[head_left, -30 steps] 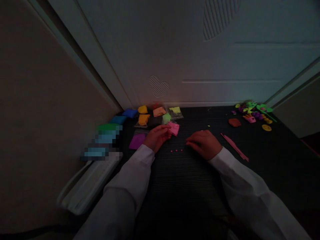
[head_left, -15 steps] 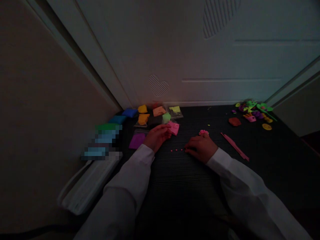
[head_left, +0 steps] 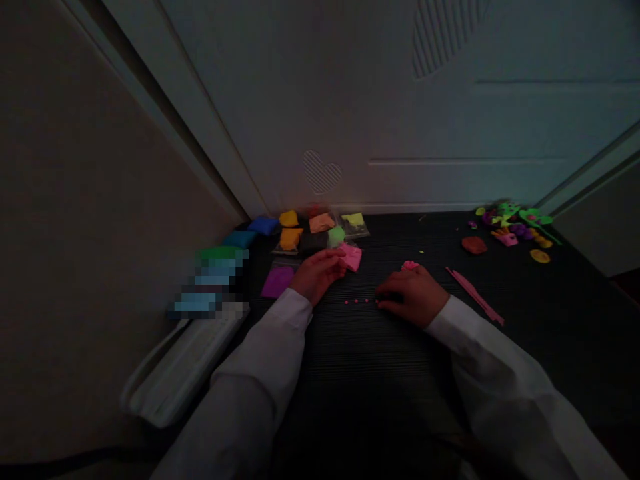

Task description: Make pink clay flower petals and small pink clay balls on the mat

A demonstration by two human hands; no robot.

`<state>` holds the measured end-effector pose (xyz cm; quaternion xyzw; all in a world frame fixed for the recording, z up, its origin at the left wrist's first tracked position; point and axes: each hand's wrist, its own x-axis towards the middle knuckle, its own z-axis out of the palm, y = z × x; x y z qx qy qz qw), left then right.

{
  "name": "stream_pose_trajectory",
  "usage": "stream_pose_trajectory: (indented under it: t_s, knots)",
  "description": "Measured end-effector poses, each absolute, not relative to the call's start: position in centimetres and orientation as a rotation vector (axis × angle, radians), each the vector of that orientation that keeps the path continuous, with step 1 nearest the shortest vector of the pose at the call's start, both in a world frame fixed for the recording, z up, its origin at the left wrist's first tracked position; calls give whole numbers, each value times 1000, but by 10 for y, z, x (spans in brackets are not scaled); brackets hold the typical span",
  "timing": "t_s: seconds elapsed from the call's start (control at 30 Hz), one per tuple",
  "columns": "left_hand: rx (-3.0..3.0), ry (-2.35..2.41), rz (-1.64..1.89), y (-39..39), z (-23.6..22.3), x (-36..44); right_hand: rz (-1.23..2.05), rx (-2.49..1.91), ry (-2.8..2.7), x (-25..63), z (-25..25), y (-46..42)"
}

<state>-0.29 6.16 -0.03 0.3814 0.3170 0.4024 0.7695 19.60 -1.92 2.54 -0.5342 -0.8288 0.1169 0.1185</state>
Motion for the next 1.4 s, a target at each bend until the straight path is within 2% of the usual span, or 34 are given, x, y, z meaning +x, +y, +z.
stream_pose_trajectory:
  t_s: [0.37, 1.1, 1.4]
  knots:
    - [815, 692, 881, 62, 0, -3, 253, -1626, -2482, 189, 22, -20]
    - [804, 704, 882, 62, 0, -2, 350, -1588, -2398, 189, 26, -21]
    - [809, 707, 883, 62, 0, -2, 476, -1416, -2360, 189, 24, -18]
